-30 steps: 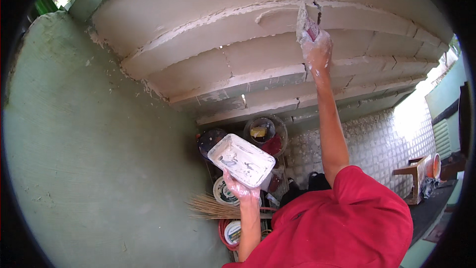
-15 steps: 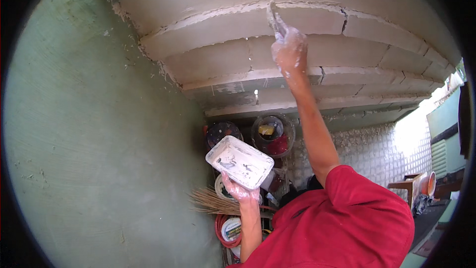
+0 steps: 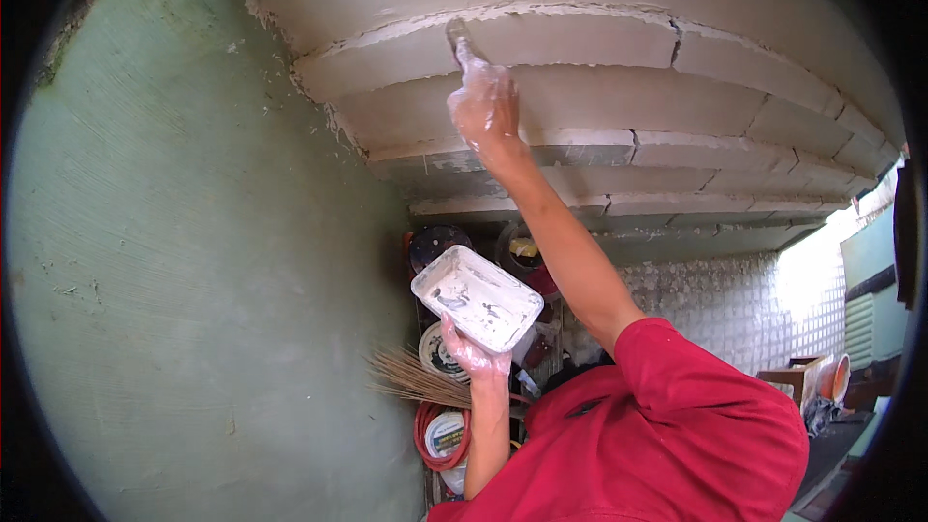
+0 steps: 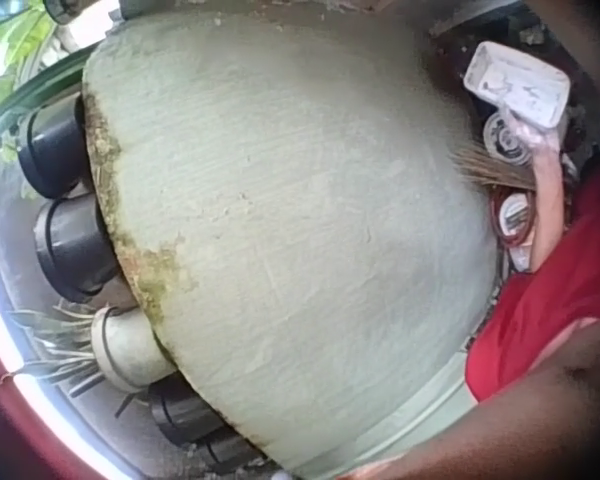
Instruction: Filling gaps between concrete blocks on an outdoor wall using plaster and a scraper.
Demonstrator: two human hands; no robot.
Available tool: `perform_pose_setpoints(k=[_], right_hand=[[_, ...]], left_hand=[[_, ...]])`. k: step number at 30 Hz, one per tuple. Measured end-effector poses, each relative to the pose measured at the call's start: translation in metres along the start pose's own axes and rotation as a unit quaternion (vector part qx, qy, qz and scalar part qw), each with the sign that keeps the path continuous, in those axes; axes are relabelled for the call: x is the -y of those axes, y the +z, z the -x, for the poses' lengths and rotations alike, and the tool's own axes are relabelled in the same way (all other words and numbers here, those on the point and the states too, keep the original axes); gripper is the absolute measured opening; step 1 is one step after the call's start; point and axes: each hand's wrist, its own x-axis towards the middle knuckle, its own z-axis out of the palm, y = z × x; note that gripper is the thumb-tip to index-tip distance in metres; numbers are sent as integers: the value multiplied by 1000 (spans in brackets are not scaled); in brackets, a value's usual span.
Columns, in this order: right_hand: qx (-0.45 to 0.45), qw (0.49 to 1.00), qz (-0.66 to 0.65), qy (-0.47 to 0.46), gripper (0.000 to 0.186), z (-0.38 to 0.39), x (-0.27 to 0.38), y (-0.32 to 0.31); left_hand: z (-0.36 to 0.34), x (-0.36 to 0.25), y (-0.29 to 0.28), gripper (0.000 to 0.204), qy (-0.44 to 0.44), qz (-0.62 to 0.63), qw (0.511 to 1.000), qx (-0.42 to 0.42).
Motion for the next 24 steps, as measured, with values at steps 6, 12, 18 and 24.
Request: perform_pose_setpoints(k=[6, 12, 18, 24], right_hand=[[-9, 988, -157, 6, 43, 2, -70, -25], [-152, 977, -152, -6, 46, 5, -135, -124], [-198, 938, 228, -168, 54, -20, -137, -151], [-184, 944, 227, -153, 54, -17, -180, -115]], left_hand=[[1, 8, 3, 60, -16, -14, 1000, 23], [-5, 14, 4, 65, -46, -56, 997, 7], [-13, 21, 10, 64, -72, -65, 995, 2], [-15, 22, 15, 63, -93, -72, 993, 0]])
